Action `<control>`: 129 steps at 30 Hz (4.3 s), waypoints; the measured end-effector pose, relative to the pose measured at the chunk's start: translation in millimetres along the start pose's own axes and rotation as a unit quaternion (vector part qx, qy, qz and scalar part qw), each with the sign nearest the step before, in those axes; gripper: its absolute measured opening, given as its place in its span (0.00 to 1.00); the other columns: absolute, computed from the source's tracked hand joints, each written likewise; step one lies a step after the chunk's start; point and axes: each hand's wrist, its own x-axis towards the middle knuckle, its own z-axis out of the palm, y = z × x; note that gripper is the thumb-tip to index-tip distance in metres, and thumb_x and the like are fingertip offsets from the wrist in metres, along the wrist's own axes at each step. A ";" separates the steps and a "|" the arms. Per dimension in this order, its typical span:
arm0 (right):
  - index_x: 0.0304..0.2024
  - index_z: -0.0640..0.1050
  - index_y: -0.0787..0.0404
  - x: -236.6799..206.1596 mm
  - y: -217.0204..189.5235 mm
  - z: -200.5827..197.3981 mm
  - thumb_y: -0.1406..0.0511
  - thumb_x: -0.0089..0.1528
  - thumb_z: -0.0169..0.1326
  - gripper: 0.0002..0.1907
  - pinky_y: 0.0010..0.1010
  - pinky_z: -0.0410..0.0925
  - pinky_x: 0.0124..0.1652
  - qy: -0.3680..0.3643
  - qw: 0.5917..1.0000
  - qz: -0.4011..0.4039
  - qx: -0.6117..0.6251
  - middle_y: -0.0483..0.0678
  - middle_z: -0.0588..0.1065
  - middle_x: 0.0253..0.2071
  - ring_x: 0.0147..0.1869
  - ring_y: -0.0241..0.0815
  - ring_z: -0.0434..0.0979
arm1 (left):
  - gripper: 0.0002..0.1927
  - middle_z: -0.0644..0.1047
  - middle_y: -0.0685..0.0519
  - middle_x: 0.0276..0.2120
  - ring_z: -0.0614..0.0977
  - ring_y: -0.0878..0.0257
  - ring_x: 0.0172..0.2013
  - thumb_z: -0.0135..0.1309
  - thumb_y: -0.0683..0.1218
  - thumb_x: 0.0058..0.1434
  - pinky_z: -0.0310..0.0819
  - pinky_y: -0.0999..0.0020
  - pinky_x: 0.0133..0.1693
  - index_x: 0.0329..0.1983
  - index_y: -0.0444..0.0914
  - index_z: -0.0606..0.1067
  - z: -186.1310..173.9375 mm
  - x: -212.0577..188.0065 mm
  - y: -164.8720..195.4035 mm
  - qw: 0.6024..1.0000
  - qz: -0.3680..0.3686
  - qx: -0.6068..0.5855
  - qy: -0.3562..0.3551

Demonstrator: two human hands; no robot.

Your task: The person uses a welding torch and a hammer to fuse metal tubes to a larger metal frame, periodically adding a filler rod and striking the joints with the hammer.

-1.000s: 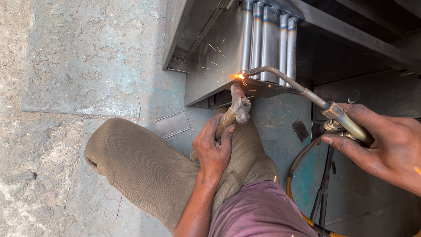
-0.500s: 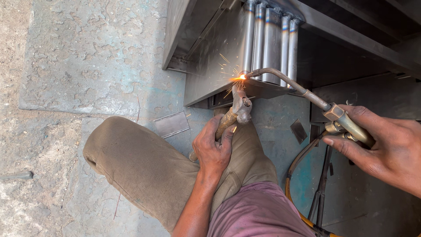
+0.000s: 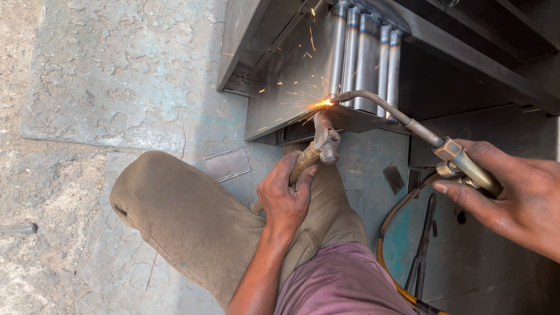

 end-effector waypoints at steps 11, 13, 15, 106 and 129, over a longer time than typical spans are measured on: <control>0.64 0.74 0.55 -0.8 -3.9 2.7 0.58 0.57 0.65 0.33 0.31 0.76 0.32 -0.013 1.000 0.000 -0.015 0.50 0.83 0.30 0.32 0.41 0.86 | 0.21 0.83 0.45 0.35 0.86 0.52 0.32 0.64 0.55 0.61 0.78 0.60 0.34 0.50 0.36 0.79 -8.5 0.7 -1.8 1.000 -0.006 -0.003 -0.004; 0.64 0.74 0.55 -1.4 -5.3 2.9 0.58 0.57 0.65 0.33 0.31 0.76 0.32 -0.005 1.000 -0.014 -0.011 0.50 0.83 0.31 0.31 0.41 0.86 | 0.21 0.83 0.45 0.36 0.86 0.52 0.33 0.64 0.55 0.61 0.78 0.60 0.34 0.50 0.36 0.79 -9.8 0.5 -2.1 1.000 -0.003 -0.002 -0.002; 0.64 0.74 0.53 -2.5 -7.3 1.9 0.57 0.57 0.66 0.33 0.31 0.76 0.31 -0.016 1.000 0.007 -0.026 0.50 0.83 0.31 0.31 0.41 0.85 | 0.21 0.83 0.45 0.36 0.86 0.52 0.33 0.64 0.55 0.62 0.78 0.60 0.34 0.50 0.36 0.79 -10.8 0.0 -2.6 1.000 0.003 0.001 0.000; 0.42 0.79 0.68 -44.1 473.7 220.5 0.58 0.66 0.58 0.16 0.28 0.55 0.17 0.085 0.774 0.111 0.617 0.47 0.71 0.19 0.17 0.32 0.64 | 0.20 0.75 0.49 0.21 0.78 0.54 0.21 0.55 0.59 0.63 0.69 0.59 0.26 0.43 0.38 0.78 209.4 -113.7 231.5 0.932 0.092 0.310 -0.161; 0.36 0.81 0.64 12.1 465.4 259.6 0.56 0.63 0.60 0.16 0.29 0.57 0.20 0.095 0.820 -0.002 0.565 0.43 0.65 0.14 0.17 0.32 0.61 | 0.22 0.79 0.51 0.29 0.79 0.58 0.26 0.63 0.59 0.59 0.69 0.63 0.27 0.44 0.37 0.80 287.7 -109.9 162.5 0.844 0.323 0.400 -0.150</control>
